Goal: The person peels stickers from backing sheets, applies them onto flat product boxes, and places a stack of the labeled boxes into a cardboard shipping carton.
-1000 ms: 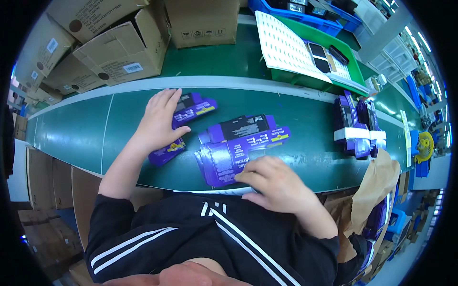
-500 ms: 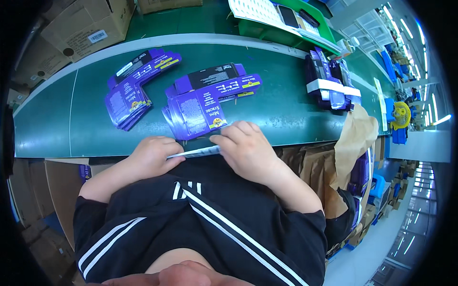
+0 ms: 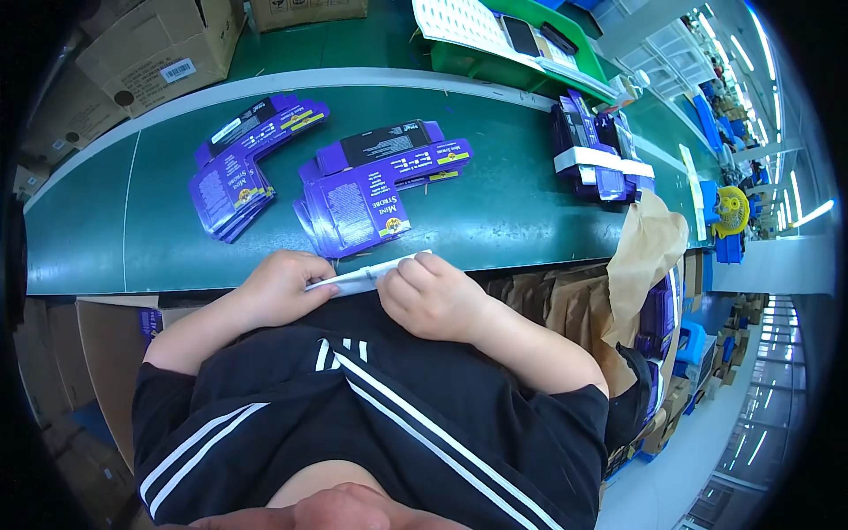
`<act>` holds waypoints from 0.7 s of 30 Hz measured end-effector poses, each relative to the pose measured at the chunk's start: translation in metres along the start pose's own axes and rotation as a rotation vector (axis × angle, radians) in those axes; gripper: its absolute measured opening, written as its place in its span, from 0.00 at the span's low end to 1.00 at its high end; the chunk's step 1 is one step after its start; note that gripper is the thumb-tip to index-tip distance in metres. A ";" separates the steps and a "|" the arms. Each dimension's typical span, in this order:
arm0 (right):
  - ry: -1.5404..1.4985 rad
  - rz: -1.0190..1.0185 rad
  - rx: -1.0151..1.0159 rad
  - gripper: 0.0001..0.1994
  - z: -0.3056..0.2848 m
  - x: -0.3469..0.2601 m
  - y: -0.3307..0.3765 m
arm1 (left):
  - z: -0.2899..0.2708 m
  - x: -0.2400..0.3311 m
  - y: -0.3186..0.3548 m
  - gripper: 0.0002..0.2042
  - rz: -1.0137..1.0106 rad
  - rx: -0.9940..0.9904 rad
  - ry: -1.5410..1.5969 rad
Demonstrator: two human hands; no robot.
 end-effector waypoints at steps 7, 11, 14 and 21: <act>-0.554 -0.041 -0.020 0.09 -0.053 0.031 0.006 | -0.009 0.003 0.001 0.07 0.017 -0.019 -0.022; -0.863 0.714 0.498 0.16 -0.048 0.073 0.005 | -0.041 0.013 -0.004 0.07 0.115 0.008 -0.077; -1.255 1.035 0.902 0.21 -0.019 0.104 -0.009 | -0.072 0.025 -0.019 0.08 0.147 0.099 -0.168; -1.015 1.090 0.632 0.22 0.046 0.135 -0.056 | -0.059 0.021 -0.084 0.14 0.436 0.688 -0.454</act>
Point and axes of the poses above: each hand's wrist, its own y-axis away from the middle knuckle, its own z-axis out of the palm, x = y × z, the point moved 1 cm from there along -y, towards the middle knuckle, and after that the axes turned 13 degrees about -z, right-handed, at the moved point
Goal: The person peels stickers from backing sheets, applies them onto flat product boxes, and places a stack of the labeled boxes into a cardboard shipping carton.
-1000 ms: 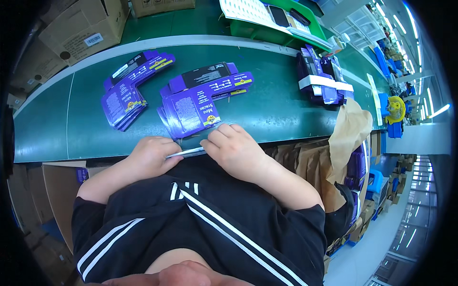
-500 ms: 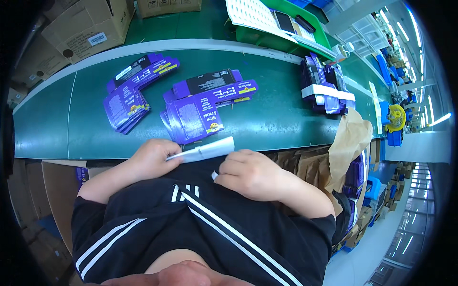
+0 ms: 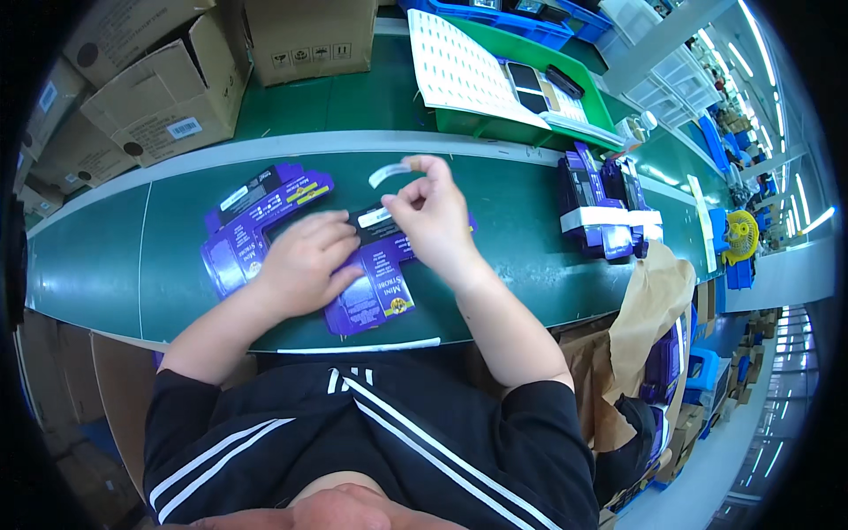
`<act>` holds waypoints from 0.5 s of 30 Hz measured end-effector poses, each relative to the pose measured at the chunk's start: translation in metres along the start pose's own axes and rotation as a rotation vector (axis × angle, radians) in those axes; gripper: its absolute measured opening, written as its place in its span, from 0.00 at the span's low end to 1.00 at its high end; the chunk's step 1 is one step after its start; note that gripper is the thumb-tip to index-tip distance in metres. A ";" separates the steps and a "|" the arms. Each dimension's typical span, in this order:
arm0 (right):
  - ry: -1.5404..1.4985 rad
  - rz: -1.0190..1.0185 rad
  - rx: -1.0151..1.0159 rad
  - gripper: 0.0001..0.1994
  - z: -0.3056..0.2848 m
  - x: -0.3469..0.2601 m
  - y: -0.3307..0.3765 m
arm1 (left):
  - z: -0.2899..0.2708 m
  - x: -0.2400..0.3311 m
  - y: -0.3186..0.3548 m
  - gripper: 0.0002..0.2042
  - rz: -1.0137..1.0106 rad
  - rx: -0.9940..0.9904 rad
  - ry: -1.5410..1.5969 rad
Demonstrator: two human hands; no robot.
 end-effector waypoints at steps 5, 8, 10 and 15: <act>0.100 -0.040 -0.051 0.21 0.014 0.018 -0.002 | 0.012 0.004 0.013 0.16 -0.056 -0.074 -0.030; 0.140 -0.028 -0.061 0.21 0.016 0.022 -0.004 | 0.012 0.004 0.013 0.16 -0.059 -0.081 -0.056; 0.151 -0.018 -0.072 0.21 0.017 0.020 -0.005 | 0.013 0.003 0.013 0.16 -0.051 -0.072 -0.050; 0.187 0.001 -0.102 0.21 0.017 0.019 -0.007 | 0.014 0.001 0.014 0.17 -0.038 -0.058 -0.034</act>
Point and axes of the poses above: each hand's wrist, its own y-axis away from the middle knuckle, its own z-axis out of the palm, x = y × z, the point moved 1 cm from there along -y, towards the middle knuckle, and after that the axes turned 13 degrees about -z, right-handed, at the moved point
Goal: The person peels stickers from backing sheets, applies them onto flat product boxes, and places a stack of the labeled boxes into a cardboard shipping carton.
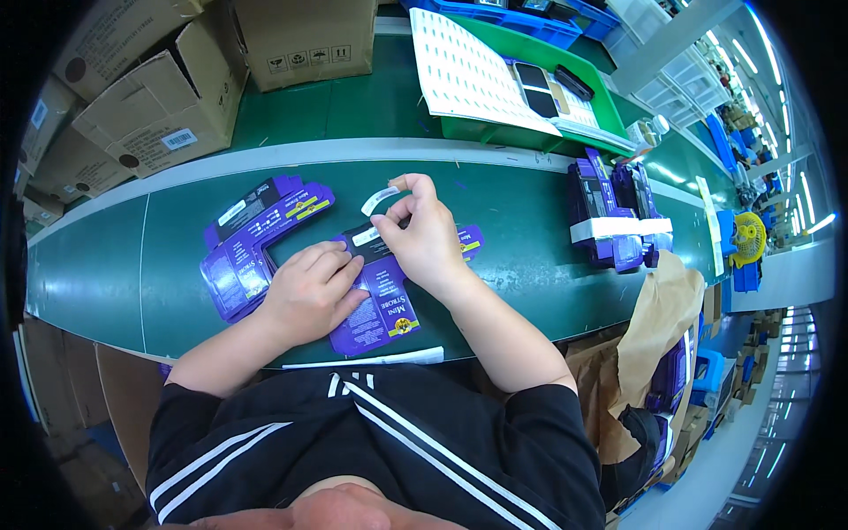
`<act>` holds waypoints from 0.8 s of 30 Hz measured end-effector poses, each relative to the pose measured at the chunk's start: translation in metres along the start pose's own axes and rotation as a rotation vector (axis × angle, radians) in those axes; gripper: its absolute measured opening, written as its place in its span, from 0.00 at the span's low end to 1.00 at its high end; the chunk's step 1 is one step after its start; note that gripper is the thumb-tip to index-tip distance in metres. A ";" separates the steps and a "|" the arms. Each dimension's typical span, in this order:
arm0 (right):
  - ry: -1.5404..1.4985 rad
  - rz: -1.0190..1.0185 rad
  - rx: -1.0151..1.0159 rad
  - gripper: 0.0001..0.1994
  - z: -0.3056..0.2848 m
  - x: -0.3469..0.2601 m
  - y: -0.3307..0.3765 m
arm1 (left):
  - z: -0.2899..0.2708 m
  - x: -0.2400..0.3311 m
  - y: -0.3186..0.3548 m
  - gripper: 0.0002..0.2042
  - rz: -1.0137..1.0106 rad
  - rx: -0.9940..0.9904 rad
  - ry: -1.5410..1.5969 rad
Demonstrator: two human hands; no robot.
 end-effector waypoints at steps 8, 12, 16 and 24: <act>0.020 -0.022 -0.004 0.21 0.001 0.002 -0.001 | -0.002 0.001 -0.005 0.17 -0.005 -0.054 -0.025; 0.153 -0.135 -0.028 0.21 -0.001 0.010 0.000 | -0.004 0.001 -0.007 0.17 0.018 -0.070 -0.051; 0.214 -0.211 -0.046 0.22 -0.004 0.011 0.002 | -0.006 0.001 -0.011 0.16 0.042 -0.097 -0.066; 0.158 -0.167 -0.084 0.21 -0.007 0.010 0.003 | -0.010 0.004 -0.017 0.14 0.050 -0.148 -0.083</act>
Point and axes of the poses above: each hand's wrist, its own y-axis away from the middle knuckle, its own z-axis out of the palm, x = y × z, the point moved 1 cm from there along -y, towards the middle knuckle, and after that the axes turned 13 degrees about -z, right-handed, at the moved point
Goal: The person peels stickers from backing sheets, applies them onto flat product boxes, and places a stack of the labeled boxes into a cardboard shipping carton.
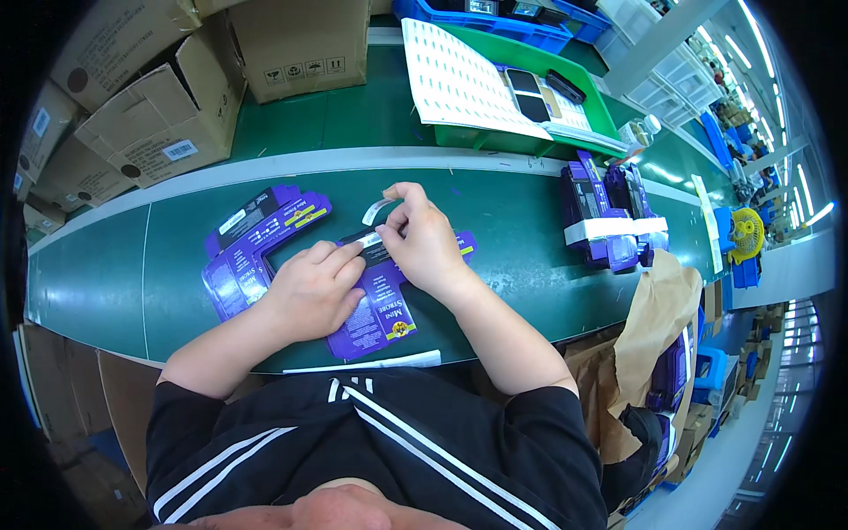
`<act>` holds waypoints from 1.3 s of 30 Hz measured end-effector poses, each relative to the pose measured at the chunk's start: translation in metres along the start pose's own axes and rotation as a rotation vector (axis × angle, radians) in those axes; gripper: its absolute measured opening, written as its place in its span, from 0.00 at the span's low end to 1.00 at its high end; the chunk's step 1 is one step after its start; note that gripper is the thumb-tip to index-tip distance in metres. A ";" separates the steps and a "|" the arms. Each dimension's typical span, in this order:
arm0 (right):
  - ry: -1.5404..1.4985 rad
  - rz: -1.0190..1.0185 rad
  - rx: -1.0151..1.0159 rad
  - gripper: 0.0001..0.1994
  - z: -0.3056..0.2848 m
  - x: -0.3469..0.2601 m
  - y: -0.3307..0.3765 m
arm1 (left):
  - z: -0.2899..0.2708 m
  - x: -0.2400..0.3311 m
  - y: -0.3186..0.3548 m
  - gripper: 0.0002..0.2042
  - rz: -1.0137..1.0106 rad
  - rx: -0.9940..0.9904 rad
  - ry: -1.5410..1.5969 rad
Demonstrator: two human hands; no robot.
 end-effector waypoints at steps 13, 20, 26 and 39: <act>-0.468 0.172 0.080 0.25 -0.007 -0.006 -0.004 | 0.012 -0.004 0.017 0.13 -0.043 0.157 0.100; -0.311 0.114 0.032 0.24 -0.004 -0.001 -0.004 | 0.012 -0.004 0.017 0.14 -0.057 0.148 0.112; -0.270 0.101 0.018 0.24 -0.003 0.000 -0.004 | 0.011 -0.003 0.016 0.13 -0.060 0.128 0.112; -0.042 -0.040 0.003 0.22 0.002 0.005 -0.001 | 0.009 -0.004 0.008 0.11 0.039 0.117 0.028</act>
Point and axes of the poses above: each hand's wrist, its own y-axis away from the middle knuckle, its own z-axis out of the palm, x = y × z, the point moved 1 cm from there along -y, towards the middle knuckle, and after that the axes turned 13 degrees about -z, right-handed, at the moved point
